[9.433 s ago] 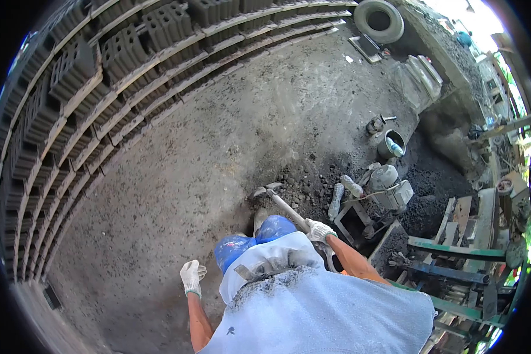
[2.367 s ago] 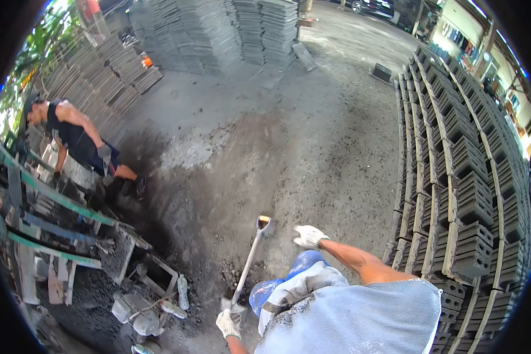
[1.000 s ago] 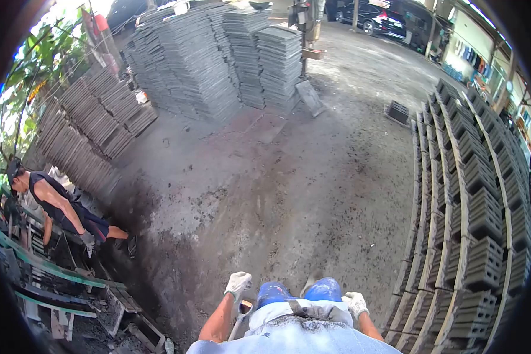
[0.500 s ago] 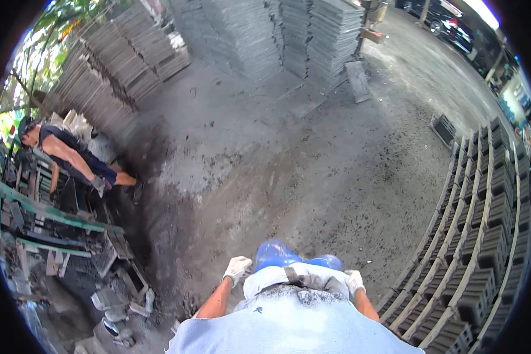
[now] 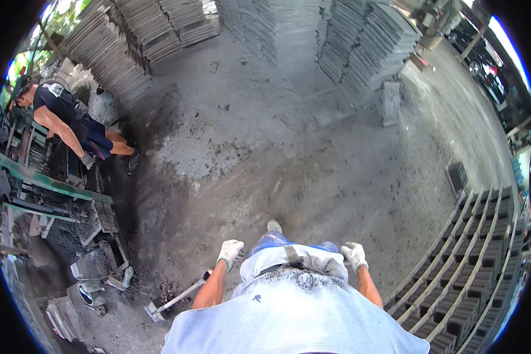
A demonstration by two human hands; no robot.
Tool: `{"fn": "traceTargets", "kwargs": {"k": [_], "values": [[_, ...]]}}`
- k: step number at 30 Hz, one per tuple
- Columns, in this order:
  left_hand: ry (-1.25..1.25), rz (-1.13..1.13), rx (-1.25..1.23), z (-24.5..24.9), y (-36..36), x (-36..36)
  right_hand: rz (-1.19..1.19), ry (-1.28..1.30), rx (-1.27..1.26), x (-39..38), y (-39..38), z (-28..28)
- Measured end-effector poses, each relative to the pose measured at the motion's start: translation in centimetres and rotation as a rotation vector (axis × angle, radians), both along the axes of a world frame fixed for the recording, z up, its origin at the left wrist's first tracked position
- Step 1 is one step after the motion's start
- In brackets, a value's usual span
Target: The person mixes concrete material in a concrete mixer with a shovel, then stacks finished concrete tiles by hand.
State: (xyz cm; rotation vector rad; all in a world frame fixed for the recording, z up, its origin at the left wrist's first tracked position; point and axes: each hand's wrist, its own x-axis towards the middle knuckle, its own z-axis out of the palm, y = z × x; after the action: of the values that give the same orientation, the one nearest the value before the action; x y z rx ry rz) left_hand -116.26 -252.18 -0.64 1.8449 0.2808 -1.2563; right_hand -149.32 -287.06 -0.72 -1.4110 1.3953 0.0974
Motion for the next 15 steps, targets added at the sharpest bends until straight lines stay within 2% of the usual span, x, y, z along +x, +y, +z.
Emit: {"fn": "traceTargets", "kwargs": {"k": [3,7,10,13,14,15], "values": [[-0.032,0.048,-0.029,0.4,-2.2,3.8,0.203,0.140,-0.182,3.4,-1.7,-1.9],[-0.111,0.118,-0.094,1.6,-4.3,8.5,0.300,0.095,-0.150,8.1,-4.8,-4.4],[-0.137,0.309,-0.115,2.0,-4.4,10.4,0.530,0.087,-0.247,12.1,-7.8,-4.7],[-0.129,0.346,-0.051,2.0,-5.1,11.5,0.490,0.105,-0.137,18.3,-10.2,-2.3],[-0.119,0.363,-0.038,1.6,-5.5,11.7,0.429,0.124,0.011,21.5,-10.5,1.3],[-0.118,0.369,-0.034,1.1,-5.9,11.8,0.435,0.125,0.014,22.4,-11.5,0.6]]}}
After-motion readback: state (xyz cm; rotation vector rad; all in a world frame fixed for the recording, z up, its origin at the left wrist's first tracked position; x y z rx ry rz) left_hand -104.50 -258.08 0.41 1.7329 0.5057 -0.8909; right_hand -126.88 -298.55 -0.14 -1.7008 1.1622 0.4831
